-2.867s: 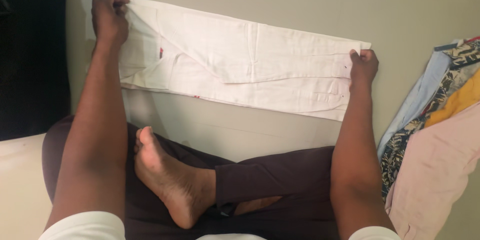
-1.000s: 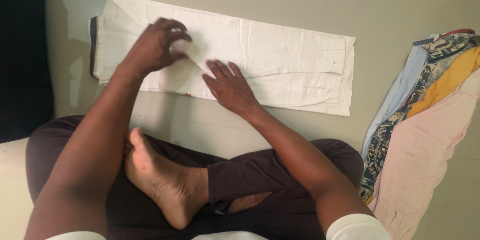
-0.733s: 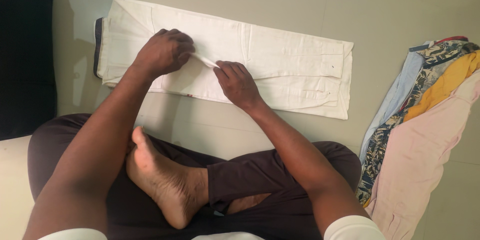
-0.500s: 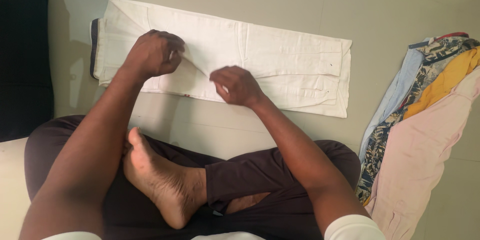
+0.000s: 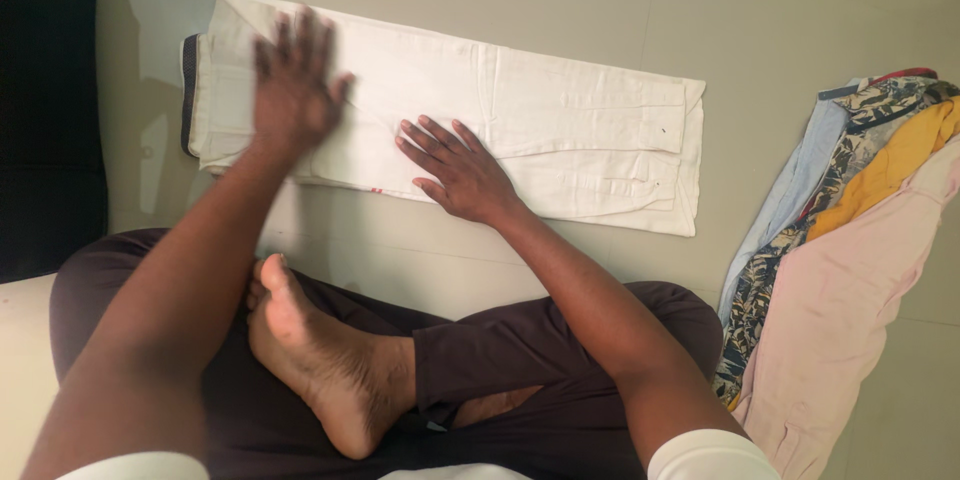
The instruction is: The person folds a white collared shirt by hand and places it onto a stack of other folded clothes on the floor.
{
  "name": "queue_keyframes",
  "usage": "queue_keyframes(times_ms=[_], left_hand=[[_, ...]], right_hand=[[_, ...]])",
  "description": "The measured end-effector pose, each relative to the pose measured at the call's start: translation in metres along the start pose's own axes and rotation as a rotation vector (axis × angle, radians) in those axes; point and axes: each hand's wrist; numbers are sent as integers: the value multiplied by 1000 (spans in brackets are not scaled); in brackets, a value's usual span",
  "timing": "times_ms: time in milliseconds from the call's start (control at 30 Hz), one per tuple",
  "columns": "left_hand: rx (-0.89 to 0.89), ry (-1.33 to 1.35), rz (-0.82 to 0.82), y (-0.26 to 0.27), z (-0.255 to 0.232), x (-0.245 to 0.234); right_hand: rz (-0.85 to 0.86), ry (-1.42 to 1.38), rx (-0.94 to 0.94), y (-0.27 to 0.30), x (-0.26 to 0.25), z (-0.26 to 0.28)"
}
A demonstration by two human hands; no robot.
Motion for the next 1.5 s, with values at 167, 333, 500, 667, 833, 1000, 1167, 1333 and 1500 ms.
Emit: queue_keyframes(times_ms=[167,333,500,667,833,1000,1167,1333,1500], left_hand=[[-198,70,-49,4,39,-20],[42,103,-102,6,-18,11],[118,90,1,13,-40,14],[-57,119,-87,5,-13,-6],[-47,157,-98,10,-15,-7],[-25,145,-99,10,-16,-8],[-18,158,-91,10,-19,-13],[-14,141,-102,12,-18,-9],[13,112,-113,12,-19,-9]], right_hand=[[-16,-3,-14,4,0,-2],[-4,34,-11,3,2,-2],[-29,24,-16,3,6,-1],[-58,-20,-3,4,0,1],[-17,-232,146,-11,1,-5],[-84,38,449,-7,8,-87],[13,146,610,99,-23,-179],[-67,83,755,171,-46,-210],[-178,42,837,144,-32,-227]])
Point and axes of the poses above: each hand's wrist, its own y-axis away from the middle knuckle, its own x-axis out of the palm, z = x × y, and after that the axes turned 1 degree about -z, right-handed
